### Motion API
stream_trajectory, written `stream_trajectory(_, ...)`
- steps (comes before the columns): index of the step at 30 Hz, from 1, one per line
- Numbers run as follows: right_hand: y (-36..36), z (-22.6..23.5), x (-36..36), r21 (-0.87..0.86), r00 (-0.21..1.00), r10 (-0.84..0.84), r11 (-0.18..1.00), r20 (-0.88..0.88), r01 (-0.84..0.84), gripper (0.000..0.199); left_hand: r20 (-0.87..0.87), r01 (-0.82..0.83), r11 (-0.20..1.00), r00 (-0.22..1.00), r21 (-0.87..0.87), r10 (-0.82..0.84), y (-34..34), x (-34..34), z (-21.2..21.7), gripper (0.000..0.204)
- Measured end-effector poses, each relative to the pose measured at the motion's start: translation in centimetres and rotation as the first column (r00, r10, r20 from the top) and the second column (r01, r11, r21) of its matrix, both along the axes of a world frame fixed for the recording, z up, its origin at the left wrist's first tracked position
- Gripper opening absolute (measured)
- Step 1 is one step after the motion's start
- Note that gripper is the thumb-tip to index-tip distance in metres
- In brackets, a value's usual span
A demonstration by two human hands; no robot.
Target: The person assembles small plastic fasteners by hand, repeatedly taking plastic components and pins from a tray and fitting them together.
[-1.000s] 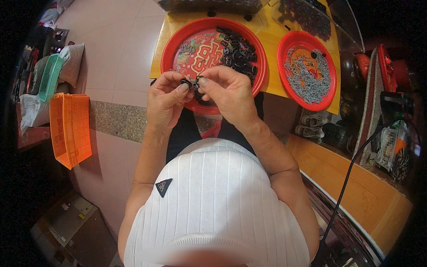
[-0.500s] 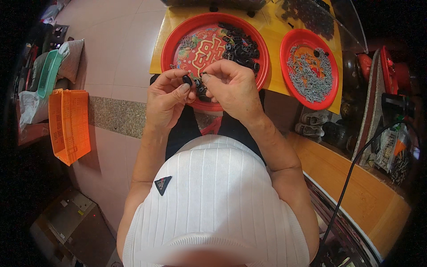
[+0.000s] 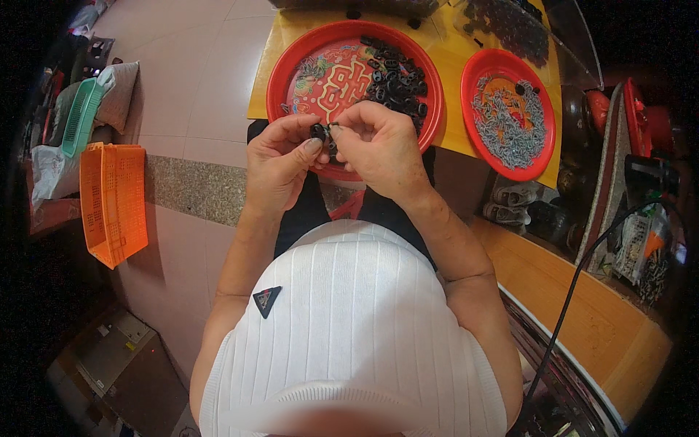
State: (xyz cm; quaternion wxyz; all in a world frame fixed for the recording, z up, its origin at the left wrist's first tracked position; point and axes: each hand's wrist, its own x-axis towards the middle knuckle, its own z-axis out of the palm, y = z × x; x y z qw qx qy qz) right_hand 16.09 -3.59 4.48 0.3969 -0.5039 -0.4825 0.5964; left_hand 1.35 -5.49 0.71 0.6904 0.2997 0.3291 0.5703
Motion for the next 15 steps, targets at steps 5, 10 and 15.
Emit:
stream_trajectory(5,0.0,-0.1,-0.1,-0.031,1.000,0.012,0.999,-0.024,-0.013,0.006,-0.050,-0.010,0.999,0.999,0.043,0.012,0.0,0.2,-0.1,0.025)
stream_trajectory(10,0.1,-0.5,-0.1,-0.048,0.997,0.032,0.998,-0.071,-0.035,0.007,-0.093,-0.030,0.996,0.995,0.081,0.038,0.0,0.3,-0.5,0.025)
stream_trajectory(15,0.9,-1.3,0.8,-0.097,0.968,0.089,0.989,-0.236,-0.114,0.008,-0.106,-0.039,0.997,0.993,0.073,0.046,-0.1,0.1,-0.4,0.025)
